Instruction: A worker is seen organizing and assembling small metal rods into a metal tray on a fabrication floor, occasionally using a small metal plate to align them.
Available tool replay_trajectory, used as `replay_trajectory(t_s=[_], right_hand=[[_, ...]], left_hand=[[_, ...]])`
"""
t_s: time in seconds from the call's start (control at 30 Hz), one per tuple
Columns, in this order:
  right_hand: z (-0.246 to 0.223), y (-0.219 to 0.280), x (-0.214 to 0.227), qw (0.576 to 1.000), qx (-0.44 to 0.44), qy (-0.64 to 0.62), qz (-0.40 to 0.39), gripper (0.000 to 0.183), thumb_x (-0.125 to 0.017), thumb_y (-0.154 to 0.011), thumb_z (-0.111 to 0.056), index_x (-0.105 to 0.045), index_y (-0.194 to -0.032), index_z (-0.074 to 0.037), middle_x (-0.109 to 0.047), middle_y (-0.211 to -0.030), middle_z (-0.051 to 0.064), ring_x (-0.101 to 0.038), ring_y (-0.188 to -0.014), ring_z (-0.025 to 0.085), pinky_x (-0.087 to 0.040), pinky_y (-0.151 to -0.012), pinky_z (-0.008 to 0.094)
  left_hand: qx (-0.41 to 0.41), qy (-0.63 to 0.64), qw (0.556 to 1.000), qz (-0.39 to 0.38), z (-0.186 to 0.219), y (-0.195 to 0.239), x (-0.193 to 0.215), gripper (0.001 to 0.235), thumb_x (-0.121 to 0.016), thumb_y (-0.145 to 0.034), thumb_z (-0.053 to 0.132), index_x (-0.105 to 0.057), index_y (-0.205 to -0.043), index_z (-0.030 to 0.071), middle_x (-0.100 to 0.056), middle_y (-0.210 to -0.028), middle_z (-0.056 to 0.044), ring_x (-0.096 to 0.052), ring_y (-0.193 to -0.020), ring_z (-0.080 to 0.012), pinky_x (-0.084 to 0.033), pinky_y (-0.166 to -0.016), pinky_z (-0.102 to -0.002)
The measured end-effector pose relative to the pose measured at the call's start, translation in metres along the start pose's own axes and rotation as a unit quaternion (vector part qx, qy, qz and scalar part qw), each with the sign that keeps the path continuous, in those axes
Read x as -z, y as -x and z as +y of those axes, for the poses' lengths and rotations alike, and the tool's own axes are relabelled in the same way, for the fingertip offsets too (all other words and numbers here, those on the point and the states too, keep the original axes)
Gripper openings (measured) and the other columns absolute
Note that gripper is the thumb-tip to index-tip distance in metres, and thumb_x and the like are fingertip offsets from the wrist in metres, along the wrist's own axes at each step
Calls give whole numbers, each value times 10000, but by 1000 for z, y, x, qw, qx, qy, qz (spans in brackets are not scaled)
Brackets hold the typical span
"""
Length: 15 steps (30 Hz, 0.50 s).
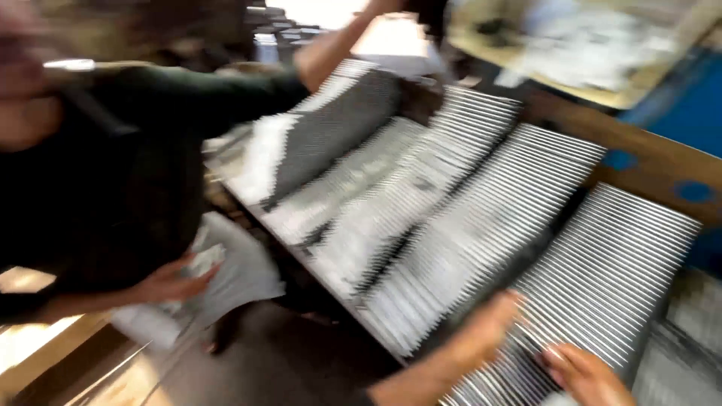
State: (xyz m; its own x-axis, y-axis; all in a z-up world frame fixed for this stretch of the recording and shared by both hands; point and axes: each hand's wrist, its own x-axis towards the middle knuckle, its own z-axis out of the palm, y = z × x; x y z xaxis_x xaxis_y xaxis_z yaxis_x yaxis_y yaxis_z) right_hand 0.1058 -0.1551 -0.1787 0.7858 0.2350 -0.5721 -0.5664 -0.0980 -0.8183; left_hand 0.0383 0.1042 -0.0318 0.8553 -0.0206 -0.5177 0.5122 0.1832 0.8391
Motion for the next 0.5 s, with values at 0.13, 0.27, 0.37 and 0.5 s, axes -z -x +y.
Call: replay_trajectory(t_s=[0.13, 0.27, 0.37, 0.5], right_hand=[[-85, 80, -47, 734, 250, 603, 184, 301, -546, -974, -405, -718, -1176, -264, -753, -937, 35, -706, -890, 300, -528, -764, 474], [-80, 85, -50, 683, 431, 522, 273, 447, -723, -868, -326, -684, -1307, -252, -614, -1227, 25, -584, -1155, 273, -441, -952, 505], [-55, 92, -54, 663, 432, 505, 344, 432, -709, -850, -268, -688, -1277, -330, -592, -1421, -41, -523, -1380, 281, -362, -1120, 532], [-37, 69, -46, 676, 501, 452, 297, 464, -527, -942, -37, -679, -1314, -269, -739, -1285, -44, -664, -1258, 149, -334, -1215, 456]], left_hand=[[71, 131, 989, -16, 29, 22, 5, 569, -530, -832, 671, -583, -1268, 310, -500, -938, 63, -335, -570, -33, -225, -390, -144], [-160, 118, 972, -126, 16, -16, 2, 422, -664, -866, 362, -500, -1216, 192, -581, -1207, -31, -561, -1065, -184, -455, -805, -404], [-273, 2, 954, -122, 11, -53, -1, 404, -584, -880, 387, -494, -1236, 218, -594, -1276, -41, -520, -1140, -192, -412, -988, -434], [-327, 44, 935, -129, -14, -122, -1, 243, -603, -959, 279, -535, -1189, 239, -495, -1001, 68, -411, -856, -58, -368, -840, -251]])
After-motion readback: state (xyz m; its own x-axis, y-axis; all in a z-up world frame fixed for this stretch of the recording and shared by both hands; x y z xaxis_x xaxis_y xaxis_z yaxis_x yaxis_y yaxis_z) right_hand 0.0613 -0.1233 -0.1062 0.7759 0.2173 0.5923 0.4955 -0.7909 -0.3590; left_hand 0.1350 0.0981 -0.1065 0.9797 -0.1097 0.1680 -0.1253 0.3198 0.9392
